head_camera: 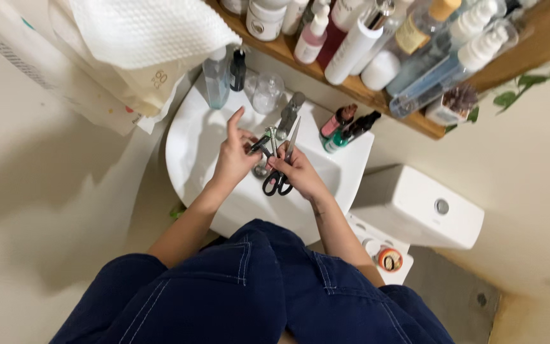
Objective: The person organizes various bathroom items by picking them up from the toilet lid and placing them on a wooden shelf above the sink. Items handled include bottles, a small potted plant, scissors, and packets.
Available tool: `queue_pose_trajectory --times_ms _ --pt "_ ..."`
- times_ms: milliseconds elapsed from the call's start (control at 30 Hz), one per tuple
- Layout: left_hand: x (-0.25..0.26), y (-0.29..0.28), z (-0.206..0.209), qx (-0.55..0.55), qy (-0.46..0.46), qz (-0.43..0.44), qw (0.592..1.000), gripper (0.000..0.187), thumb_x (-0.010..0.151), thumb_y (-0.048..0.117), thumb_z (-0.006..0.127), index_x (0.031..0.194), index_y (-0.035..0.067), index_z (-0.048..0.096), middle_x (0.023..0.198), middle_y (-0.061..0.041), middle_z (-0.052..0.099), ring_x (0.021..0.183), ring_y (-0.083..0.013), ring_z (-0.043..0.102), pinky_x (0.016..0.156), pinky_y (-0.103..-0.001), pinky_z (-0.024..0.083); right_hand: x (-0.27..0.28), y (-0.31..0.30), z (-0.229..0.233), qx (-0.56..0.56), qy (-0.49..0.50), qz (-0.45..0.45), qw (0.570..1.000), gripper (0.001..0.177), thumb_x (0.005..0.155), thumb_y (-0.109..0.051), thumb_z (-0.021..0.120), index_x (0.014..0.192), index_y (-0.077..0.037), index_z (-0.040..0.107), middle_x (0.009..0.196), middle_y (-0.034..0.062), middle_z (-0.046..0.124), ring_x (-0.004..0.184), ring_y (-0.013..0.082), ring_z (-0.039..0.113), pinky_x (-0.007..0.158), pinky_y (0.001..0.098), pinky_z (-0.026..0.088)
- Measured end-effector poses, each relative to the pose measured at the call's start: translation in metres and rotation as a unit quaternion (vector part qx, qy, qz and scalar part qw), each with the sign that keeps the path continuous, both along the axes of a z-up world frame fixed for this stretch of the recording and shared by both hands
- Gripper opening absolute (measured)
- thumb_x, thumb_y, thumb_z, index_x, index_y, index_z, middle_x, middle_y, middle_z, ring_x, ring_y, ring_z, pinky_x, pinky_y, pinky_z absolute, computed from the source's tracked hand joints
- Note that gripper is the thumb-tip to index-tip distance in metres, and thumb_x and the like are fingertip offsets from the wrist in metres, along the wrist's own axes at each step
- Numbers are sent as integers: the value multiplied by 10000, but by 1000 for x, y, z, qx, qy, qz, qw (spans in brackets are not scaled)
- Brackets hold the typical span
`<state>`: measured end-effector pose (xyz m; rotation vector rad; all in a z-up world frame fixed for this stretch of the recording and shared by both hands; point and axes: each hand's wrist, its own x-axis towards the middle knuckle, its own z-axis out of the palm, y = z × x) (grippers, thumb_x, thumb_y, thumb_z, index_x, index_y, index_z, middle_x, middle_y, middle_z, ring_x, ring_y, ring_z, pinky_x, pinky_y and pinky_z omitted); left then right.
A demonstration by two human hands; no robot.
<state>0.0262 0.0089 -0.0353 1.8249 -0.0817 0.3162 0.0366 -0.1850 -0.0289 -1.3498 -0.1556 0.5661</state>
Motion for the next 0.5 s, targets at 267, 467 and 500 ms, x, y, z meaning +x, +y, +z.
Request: queue_pose_trajectory --times_ms 267,467,500 --pt "49 13 -89 -125 57 107 985 583 862 40 801 1366 57 508 991 -101 750 784 -112 702 709 -254 561 21 -7 -1 40 -2 -19 999 253 997 -115 644 919 -142 405 907 25 616 916 125 674 651 300 605" --pt "111 15 -166 -295 26 173 939 408 928 30 758 1275 21 542 1101 -137 702 864 -154 703 680 -291 609 28 -11 2 23 -12 -10 1000 284 1011 -126 652 918 -143 384 931 76 651 833 138 657 634 293 587" --pt "119 11 -171 -295 30 181 938 397 924 18 758 1260 19 547 1107 -143 701 852 -170 706 661 -297 604 29 -14 3 20 -11 -12 1000 283 1012 -127 649 917 -144 382 931 77 654 814 145 652 630 291 583"
